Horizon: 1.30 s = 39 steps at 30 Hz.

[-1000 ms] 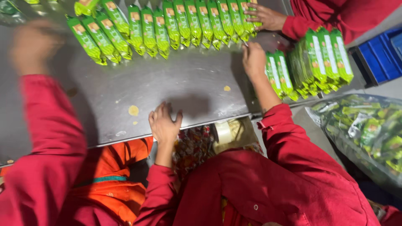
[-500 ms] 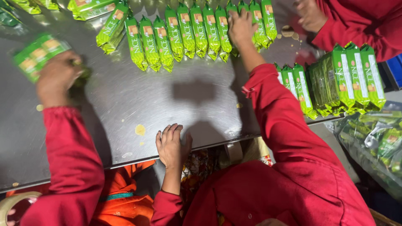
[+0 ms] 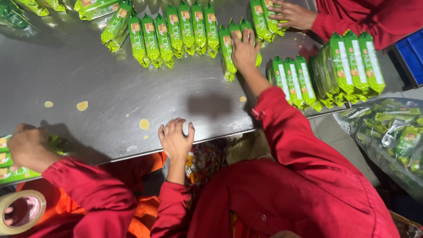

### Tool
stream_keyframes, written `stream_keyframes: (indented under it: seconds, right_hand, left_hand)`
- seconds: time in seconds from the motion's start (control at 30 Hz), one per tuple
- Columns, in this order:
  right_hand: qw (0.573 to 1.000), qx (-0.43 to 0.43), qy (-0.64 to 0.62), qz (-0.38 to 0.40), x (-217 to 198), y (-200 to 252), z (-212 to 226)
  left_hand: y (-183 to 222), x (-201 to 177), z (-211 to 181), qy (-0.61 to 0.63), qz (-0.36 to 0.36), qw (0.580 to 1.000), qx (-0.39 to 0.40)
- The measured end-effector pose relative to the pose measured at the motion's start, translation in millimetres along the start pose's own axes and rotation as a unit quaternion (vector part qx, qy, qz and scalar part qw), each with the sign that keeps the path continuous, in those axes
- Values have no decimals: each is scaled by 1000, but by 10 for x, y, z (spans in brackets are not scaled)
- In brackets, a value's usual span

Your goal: The person stacks several small green biscuit packages on a metal table and wraps them into bundles with clear adhesive tape.

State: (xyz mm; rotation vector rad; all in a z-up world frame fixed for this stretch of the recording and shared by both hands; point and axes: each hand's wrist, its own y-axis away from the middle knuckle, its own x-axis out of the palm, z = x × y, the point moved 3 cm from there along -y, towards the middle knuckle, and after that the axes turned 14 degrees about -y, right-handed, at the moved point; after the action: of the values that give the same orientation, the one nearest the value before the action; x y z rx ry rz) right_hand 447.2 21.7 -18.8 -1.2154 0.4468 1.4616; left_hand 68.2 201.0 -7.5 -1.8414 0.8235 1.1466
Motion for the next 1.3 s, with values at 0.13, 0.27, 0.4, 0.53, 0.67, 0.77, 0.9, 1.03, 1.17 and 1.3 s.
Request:
stream_keyframes:
  seconds: [0.13, 0.27, 0.4, 0.53, 0.67, 0.77, 0.9, 1.03, 1.17, 1.3]
  right_hand:
    - [994, -91, -20, 49, -392, 866, 302]
    - [924, -311, -141, 173, -750, 1325, 854]
    - [849, -340, -251, 318, -995, 1510, 1011]
    - [916, -222, -282, 180, -1109, 1559, 593]
    - [861, 7, -496, 116, -809, 1702, 6]
    - [787, 58, -603, 116, -552, 1776, -215]
    - [757, 10, -646, 98, -154, 1799, -137]
    - [705, 93, -693, 119, 122, 1516, -50]
    - [715, 92, -681, 125, 14, 1411, -110]
    - [845, -12, -528, 86, -337, 1738, -129]
  left_hand:
    - [-25, -7, -37, 20, 71, 997, 6]
    - [-192, -127, -442, 45, 42, 990, 131]
    - [-500, -313, -718, 11, 111, 970, 218]
    - [-651, -349, -786, -1, 257, 946, 196]
    - [-546, -363, -710, 64, 150, 967, 195]
    - [-460, -321, -423, 109, 125, 972, 164]
    - [-547, 87, -314, 174, 118, 962, 174]
    - [-972, 565, -421, 227, 142, 947, 177]
    - [-839, 709, -556, 218, 106, 948, 208]
    - [-287, 553, -650, 297, 96, 924, 219]
